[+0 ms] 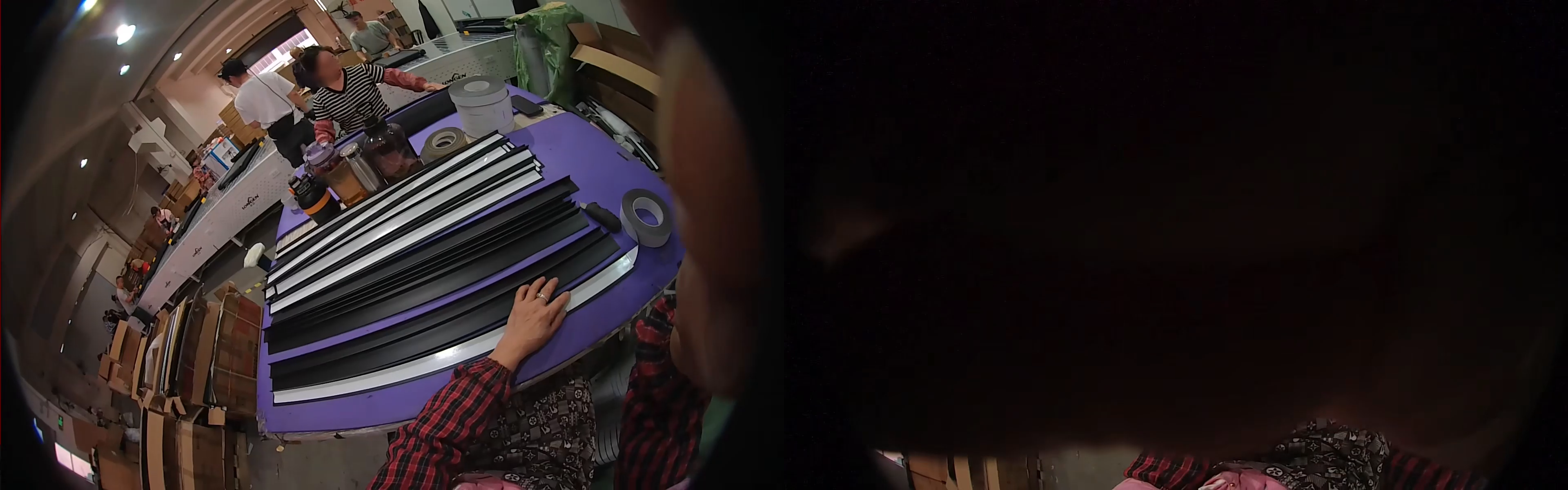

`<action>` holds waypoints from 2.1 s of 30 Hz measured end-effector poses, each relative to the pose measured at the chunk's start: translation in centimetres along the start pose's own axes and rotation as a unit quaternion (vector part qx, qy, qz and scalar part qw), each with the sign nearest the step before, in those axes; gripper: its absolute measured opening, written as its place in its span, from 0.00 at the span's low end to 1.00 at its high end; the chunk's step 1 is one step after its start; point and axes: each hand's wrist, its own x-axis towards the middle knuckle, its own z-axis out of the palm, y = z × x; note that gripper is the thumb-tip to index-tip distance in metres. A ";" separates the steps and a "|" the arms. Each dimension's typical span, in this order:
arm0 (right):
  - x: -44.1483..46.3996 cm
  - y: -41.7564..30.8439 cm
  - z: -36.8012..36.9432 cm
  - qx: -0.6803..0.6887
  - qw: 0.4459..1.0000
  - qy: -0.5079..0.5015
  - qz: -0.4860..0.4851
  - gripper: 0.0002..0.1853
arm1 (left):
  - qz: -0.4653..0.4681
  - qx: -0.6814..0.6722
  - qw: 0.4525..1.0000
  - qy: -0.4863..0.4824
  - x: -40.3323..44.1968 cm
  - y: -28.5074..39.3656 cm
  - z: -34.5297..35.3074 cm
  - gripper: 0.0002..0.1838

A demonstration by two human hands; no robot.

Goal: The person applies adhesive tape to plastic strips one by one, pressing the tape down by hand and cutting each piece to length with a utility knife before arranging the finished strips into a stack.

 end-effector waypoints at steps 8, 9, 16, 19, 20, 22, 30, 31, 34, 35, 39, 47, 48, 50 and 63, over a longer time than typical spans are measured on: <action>0.7 -0.7 -0.1 -0.012 0.999 -0.024 0.027 0.21 | 0.001 -0.009 1.000 -0.002 -0.1 -0.1 -0.4 0.15; 0.7 -1.0 0.0 -0.017 0.999 -0.026 0.028 0.21 | 0.004 -0.009 1.000 0.003 0.0 -0.2 -0.3 0.15; -2.3 -5.0 -8.1 -0.038 0.997 0.006 -0.062 0.19 | 0.042 0.027 0.995 0.088 -0.6 -1.7 3.9 0.13; -5.5 -6.1 -11.3 -0.043 0.993 0.006 -0.109 0.18 | 0.040 0.031 0.995 0.084 -0.1 -1.9 3.8 0.14; -7.2 -5.9 -11.6 -0.040 0.991 0.008 -0.124 0.18 | 0.037 0.031 0.995 0.083 -0.4 -2.0 3.8 0.14; -10.5 -6.3 -12.4 -0.041 0.987 0.007 -0.155 0.17 | 0.040 0.041 0.995 0.081 -0.2 -1.8 3.7 0.14; -15.3 -7.2 -12.7 -0.081 0.956 0.037 -0.279 0.14 | 0.044 0.033 0.995 0.087 -0.1 -1.9 3.6 0.15; -13.2 -6.2 -10.2 -0.105 0.950 0.041 -0.291 0.14 | 0.047 0.029 0.995 0.085 -0.2 -2.0 3.8 0.15; -10.0 -4.2 -5.4 -0.187 0.926 0.036 -0.327 0.13 | 0.045 0.038 0.994 0.089 -0.1 -1.8 3.6 0.14; -9.5 -4.3 -5.0 -0.211 0.918 0.030 -0.336 0.13 | 0.045 0.036 0.995 0.087 -0.1 -1.7 3.5 0.14; -9.5 -3.8 -3.7 -0.281 0.880 -0.004 -0.384 0.11 | 0.051 0.038 0.994 0.094 -0.1 -1.9 3.6 0.13; -3.9 -1.4 -22.6 -0.715 0.688 0.125 0.012 0.14 | 0.052 0.022 0.994 0.097 -0.1 -1.5 3.2 0.12; -3.6 -1.4 -27.0 -0.772 0.625 0.115 0.000 0.16 | 0.049 0.028 0.994 0.097 -0.2 -1.5 3.3 0.12; -3.3 -1.3 -32.5 -0.824 0.556 0.105 -0.018 0.17 | 0.043 0.037 0.994 0.094 -0.1 -1.6 3.2 0.12; -1.2 -9.3 -31.7 -0.708 0.566 0.421 -0.024 0.19 | 0.052 0.075 0.994 0.060 -0.1 -1.0 3.1 0.14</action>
